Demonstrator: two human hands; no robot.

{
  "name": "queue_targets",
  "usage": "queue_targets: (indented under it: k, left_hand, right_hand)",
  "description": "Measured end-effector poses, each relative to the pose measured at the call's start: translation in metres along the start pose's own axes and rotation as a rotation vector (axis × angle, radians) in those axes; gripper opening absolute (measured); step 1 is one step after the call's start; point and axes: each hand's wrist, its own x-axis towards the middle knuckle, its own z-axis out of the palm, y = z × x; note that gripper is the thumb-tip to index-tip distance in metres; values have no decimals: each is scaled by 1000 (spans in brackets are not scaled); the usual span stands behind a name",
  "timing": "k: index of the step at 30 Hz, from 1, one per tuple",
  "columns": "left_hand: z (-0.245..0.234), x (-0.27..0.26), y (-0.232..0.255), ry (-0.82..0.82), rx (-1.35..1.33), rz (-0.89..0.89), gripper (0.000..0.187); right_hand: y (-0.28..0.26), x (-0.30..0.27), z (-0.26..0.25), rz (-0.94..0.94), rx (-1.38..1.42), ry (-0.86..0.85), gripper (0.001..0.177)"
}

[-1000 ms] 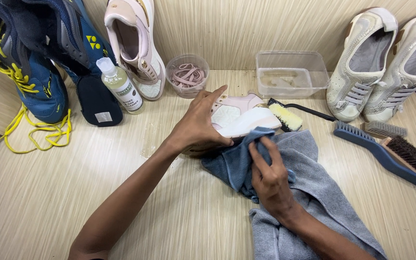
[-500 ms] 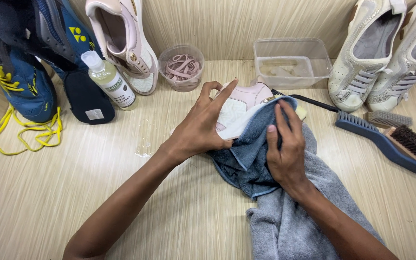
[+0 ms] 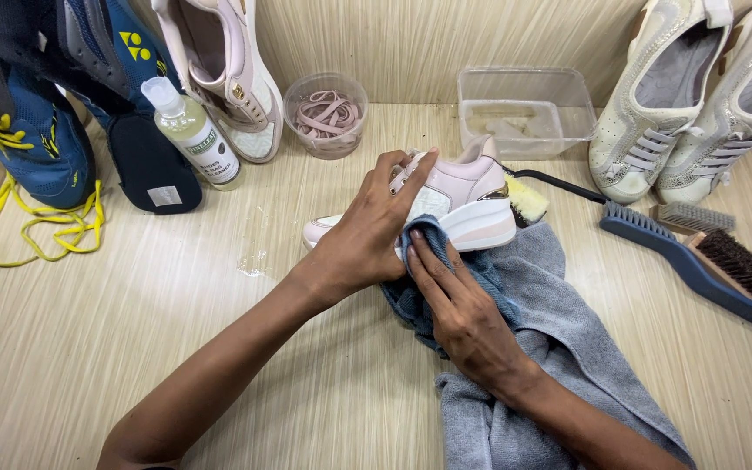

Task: The person scrubs the sole of a pink sneaker with a brush, wipes it with a cloth, then uses a smaller brush to clean the sole grooves. The person repeats wiping and brushing steps on the sole and sides of the shoe.

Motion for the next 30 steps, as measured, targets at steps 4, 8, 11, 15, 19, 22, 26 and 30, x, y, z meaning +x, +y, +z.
queue_targets:
  k: [4,8,11,15,19,22,26,30]
  left_hand:
    - [-16,2,-5,-92,-58,-24,124]
    - [-27,5,-14,-125,-97,-76,123]
    - [-29,5,-19,-144,-118,-87,122]
    - [-33,8,-23,-145,-138,-89,120]
    - [-41,12,-32,-136,-127,-122,120]
    - [-62,16,-27,-147,-141,-163,120]
    - [-90,9,-41,-236,-64,-162,130]
    - [-108,3,-44,-120,-85,58,120]
  right_hand:
    - [22,-3,-7,148,-41,54,46]
    - [44,-5,-2,298,17,142,49]
    - [39,1,-8,377,141,187,49]
    - [38,3,-14,491,312,268,46]
    - [48,1,-14,547,353,300,44]
    - [50,9,-37,484,382,226,48]
    - [50,18,-87,541,222,-163,58]
    - [75,-26,-85,844,6,-721,147]
